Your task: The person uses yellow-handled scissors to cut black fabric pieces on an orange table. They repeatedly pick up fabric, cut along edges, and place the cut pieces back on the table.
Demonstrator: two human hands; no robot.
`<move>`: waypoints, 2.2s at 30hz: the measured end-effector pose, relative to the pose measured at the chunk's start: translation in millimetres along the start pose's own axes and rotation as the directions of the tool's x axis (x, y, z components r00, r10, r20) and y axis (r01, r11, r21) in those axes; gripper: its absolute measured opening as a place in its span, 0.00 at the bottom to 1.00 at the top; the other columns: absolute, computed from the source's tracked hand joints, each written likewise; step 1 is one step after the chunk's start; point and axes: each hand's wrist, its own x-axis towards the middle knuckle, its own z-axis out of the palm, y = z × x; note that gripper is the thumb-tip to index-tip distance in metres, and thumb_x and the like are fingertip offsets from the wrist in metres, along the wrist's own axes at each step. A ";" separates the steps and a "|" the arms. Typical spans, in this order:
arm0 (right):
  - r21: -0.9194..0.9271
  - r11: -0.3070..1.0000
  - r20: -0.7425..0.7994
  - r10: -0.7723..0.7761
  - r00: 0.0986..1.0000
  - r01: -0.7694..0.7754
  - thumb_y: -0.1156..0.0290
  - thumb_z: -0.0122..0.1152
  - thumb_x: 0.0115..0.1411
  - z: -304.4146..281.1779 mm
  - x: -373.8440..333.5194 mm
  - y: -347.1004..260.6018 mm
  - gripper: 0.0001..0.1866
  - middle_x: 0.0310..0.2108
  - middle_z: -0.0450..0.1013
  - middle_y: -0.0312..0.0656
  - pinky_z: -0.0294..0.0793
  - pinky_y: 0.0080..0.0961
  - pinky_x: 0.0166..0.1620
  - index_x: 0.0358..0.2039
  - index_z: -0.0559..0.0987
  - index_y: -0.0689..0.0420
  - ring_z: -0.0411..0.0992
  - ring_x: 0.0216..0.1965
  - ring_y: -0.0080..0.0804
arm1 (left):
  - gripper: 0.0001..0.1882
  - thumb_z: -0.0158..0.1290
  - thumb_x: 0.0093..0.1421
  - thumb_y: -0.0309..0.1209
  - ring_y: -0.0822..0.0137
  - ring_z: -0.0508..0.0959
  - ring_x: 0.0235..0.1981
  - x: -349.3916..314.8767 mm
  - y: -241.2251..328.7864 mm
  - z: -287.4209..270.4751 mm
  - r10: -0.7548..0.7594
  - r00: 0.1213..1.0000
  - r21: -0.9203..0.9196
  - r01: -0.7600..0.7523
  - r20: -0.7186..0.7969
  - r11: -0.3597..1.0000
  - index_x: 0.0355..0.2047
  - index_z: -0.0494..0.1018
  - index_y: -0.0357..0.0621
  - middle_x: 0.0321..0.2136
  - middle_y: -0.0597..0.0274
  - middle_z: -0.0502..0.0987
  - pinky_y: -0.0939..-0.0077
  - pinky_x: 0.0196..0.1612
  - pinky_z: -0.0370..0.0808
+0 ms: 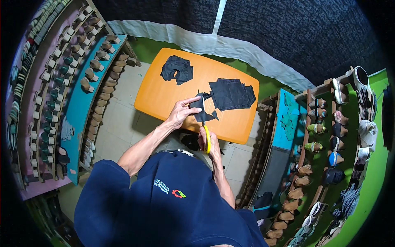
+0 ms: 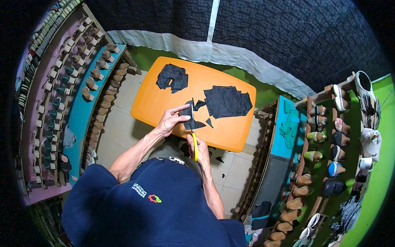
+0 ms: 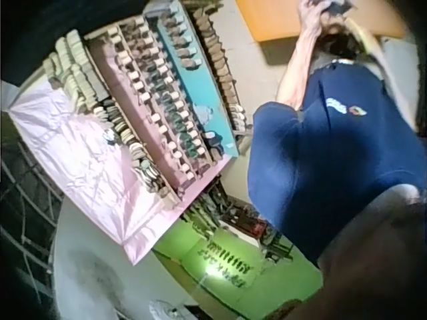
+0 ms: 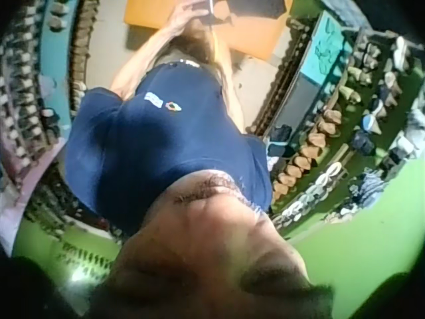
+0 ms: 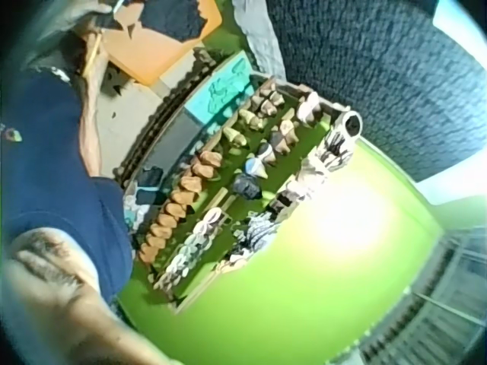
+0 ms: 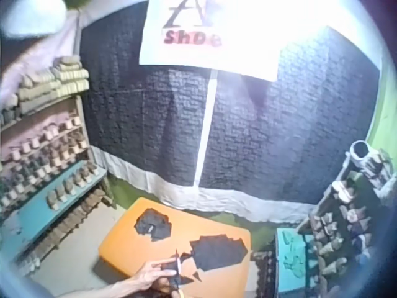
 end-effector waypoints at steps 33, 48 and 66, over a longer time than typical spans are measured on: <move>-0.150 0.989 -0.107 0.003 0.994 -0.019 0.40 0.61 0.61 -2.6 8.7 10.6 0.29 0.12 0.63 0.30 0.59 0.20 0.17 0.25 0.75 0.57 0.62 0.12 0.19 | 0.37 0.63 0.53 0.16 0.74 0.80 0.41 -9.3 -2.0 8.6 -0.008 1.000 0.096 0.005 0.024 0.995 0.64 0.65 0.36 0.46 0.57 0.80 0.81 0.50 0.76; -0.252 0.967 -0.066 0.013 0.998 -0.030 0.39 0.65 0.57 -3.0 6.9 5.4 0.30 0.13 0.63 0.28 0.56 0.21 0.19 0.19 0.74 0.55 0.61 0.14 0.17 | 0.31 0.63 0.56 0.23 0.72 0.79 0.42 0.5 -10.7 -14.3 -0.020 0.987 0.184 0.050 -0.161 0.982 0.61 0.69 0.39 0.48 0.57 0.79 0.78 0.49 0.76; -0.329 0.943 -0.084 0.024 0.996 -0.050 0.38 0.63 0.58 -10.7 12.9 40.9 0.29 0.15 0.64 0.29 0.61 0.19 0.22 0.24 0.74 0.56 0.62 0.16 0.19 | 0.19 0.57 0.56 0.15 0.61 0.78 0.47 3.3 -27.3 -47.4 -0.188 0.942 -0.586 -0.012 -0.279 0.810 0.48 0.74 0.41 0.43 0.55 0.78 0.71 0.52 0.77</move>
